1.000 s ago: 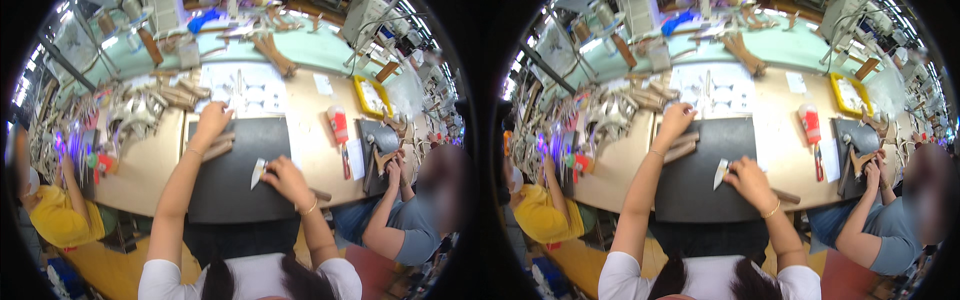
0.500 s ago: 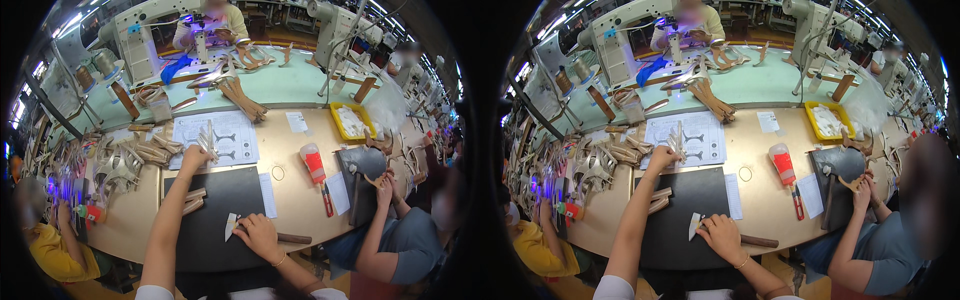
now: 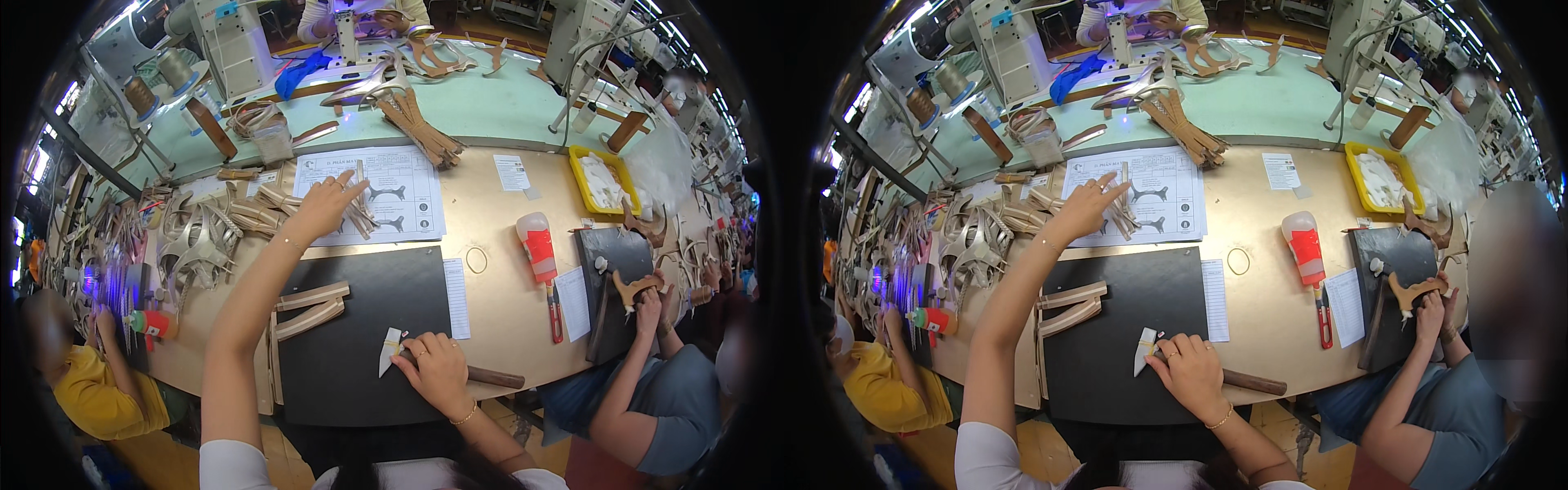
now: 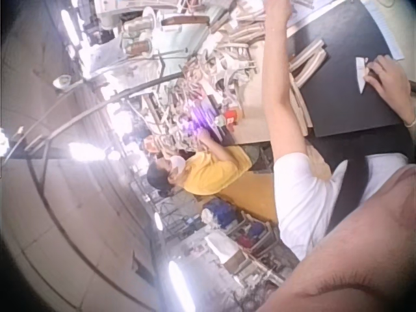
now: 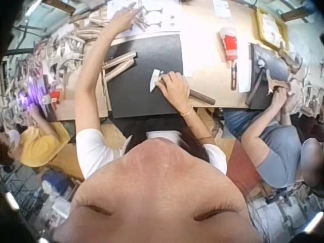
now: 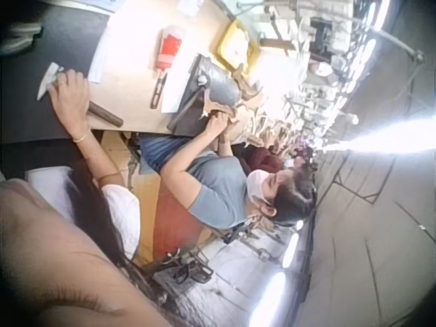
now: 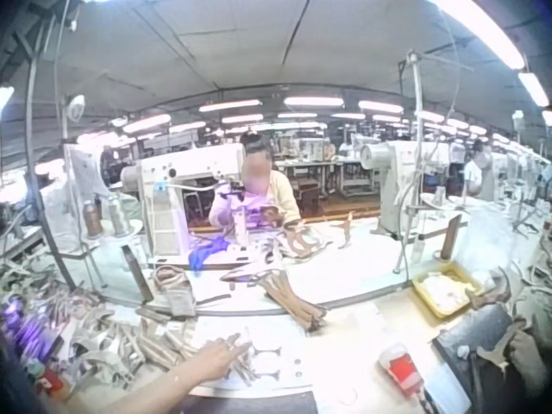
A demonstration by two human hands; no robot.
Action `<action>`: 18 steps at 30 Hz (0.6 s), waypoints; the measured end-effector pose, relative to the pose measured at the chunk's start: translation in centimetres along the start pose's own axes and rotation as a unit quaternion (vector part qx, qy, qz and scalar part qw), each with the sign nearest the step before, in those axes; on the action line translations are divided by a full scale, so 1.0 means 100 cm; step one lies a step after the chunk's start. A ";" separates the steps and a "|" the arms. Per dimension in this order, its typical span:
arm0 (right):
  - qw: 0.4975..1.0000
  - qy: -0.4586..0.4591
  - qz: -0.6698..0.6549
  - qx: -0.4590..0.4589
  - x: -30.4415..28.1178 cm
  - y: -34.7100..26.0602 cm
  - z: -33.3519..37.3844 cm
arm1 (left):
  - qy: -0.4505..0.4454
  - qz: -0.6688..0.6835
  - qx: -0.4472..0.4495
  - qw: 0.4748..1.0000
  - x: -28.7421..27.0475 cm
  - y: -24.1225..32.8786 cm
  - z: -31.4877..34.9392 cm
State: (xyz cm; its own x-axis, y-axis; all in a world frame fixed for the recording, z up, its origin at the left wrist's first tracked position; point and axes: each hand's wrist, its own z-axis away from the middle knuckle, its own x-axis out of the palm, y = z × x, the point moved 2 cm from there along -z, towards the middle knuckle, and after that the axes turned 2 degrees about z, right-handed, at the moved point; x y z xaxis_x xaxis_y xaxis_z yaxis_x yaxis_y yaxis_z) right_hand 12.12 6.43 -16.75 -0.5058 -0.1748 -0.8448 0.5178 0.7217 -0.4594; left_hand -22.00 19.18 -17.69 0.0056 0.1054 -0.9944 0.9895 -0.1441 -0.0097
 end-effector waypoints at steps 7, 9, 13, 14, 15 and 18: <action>1.000 0.006 0.000 0.001 -0.001 -0.001 -0.001 | -0.091 -0.096 0.107 0.985 0.005 -0.013 -0.028; 1.000 0.008 0.001 0.000 0.000 -0.001 -0.001 | -0.146 -0.034 0.072 0.986 0.008 -0.014 -0.033; 1.000 0.017 0.001 -0.004 0.001 -0.001 -0.001 | -0.140 0.046 0.044 0.988 0.008 -0.011 -0.023; 1.000 0.019 0.000 -0.004 0.001 -0.001 -0.001 | -0.125 0.047 0.053 0.990 0.007 -0.010 -0.018; 1.000 0.020 0.000 -0.002 0.001 -0.001 -0.001 | -0.107 0.048 0.067 0.991 0.006 -0.008 -0.013; 1.000 0.018 -0.001 -0.002 0.002 -0.001 0.000 | -0.073 0.055 0.097 0.991 0.006 -0.003 -0.002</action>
State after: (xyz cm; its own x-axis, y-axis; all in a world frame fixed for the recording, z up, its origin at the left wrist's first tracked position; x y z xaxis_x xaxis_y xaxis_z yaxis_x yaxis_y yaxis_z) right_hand 11.97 6.35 -16.87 -0.5312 -0.1528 -0.8333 0.5144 0.7234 -0.4606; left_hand -22.29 19.48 -18.21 0.0764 -0.0624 -0.9951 0.9379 -0.3341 0.0929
